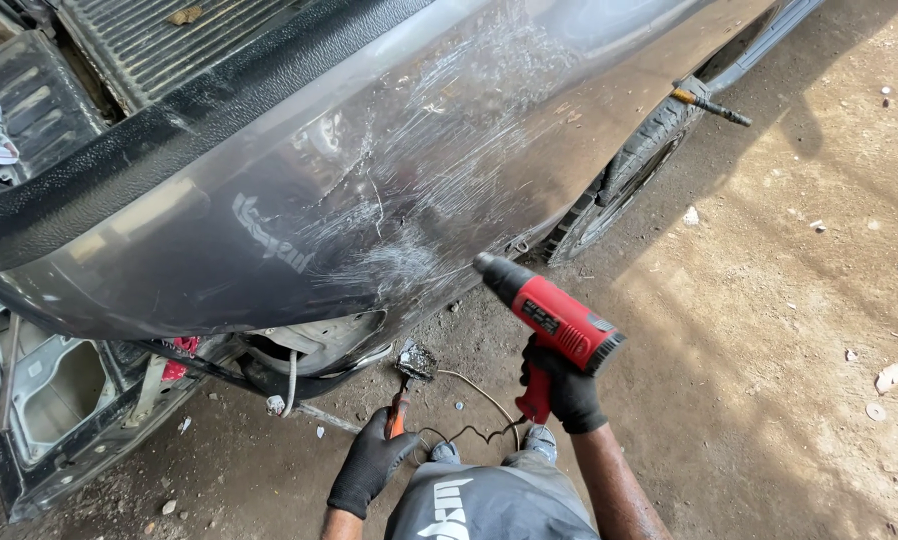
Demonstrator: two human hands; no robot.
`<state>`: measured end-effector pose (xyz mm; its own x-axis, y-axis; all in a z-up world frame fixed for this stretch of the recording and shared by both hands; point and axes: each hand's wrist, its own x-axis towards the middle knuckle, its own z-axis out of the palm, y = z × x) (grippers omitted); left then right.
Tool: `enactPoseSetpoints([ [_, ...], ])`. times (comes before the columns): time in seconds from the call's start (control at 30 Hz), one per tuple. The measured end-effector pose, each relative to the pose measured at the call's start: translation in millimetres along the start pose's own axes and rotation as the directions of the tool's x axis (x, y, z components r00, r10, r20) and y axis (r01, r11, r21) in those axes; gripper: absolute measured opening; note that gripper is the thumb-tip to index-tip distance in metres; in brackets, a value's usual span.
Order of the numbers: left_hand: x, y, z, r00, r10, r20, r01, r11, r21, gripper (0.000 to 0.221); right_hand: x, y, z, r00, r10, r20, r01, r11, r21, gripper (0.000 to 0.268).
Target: The person repairs a dented car bumper on a vehicle in a workshop. They heat the bumper with a heat gun, pry at the dent with pliers, apply body filler from a bucket onto the panel, wipe the area with a red cloth, and attach a chain pull tool to the bumper edge to work the dent.
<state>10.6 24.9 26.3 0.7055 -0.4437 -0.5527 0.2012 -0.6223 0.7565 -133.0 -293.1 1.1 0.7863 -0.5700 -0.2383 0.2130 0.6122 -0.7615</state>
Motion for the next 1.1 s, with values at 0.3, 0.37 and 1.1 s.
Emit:
enactPoseSetpoints([
  [0.3,7,-2,7,0.999,0.003,0.04,-0.002,1.0,-0.004,0.052,-13,-17,13,0.999,-0.018,0.051,0.025,0.991,-0.13,0.035],
  [0.37,11,-4,9,0.998,0.001,0.057,0.003,0.998,-0.061,0.053,-22,-19,23,0.993,-0.027,0.118,0.044,0.989,-0.14,0.036],
  [1.1,-11,25,7,0.996,0.085,0.033,-0.083,0.994,-0.07,0.056,-54,-71,84,0.894,-0.273,0.356,0.43,0.745,-0.51,0.037],
])
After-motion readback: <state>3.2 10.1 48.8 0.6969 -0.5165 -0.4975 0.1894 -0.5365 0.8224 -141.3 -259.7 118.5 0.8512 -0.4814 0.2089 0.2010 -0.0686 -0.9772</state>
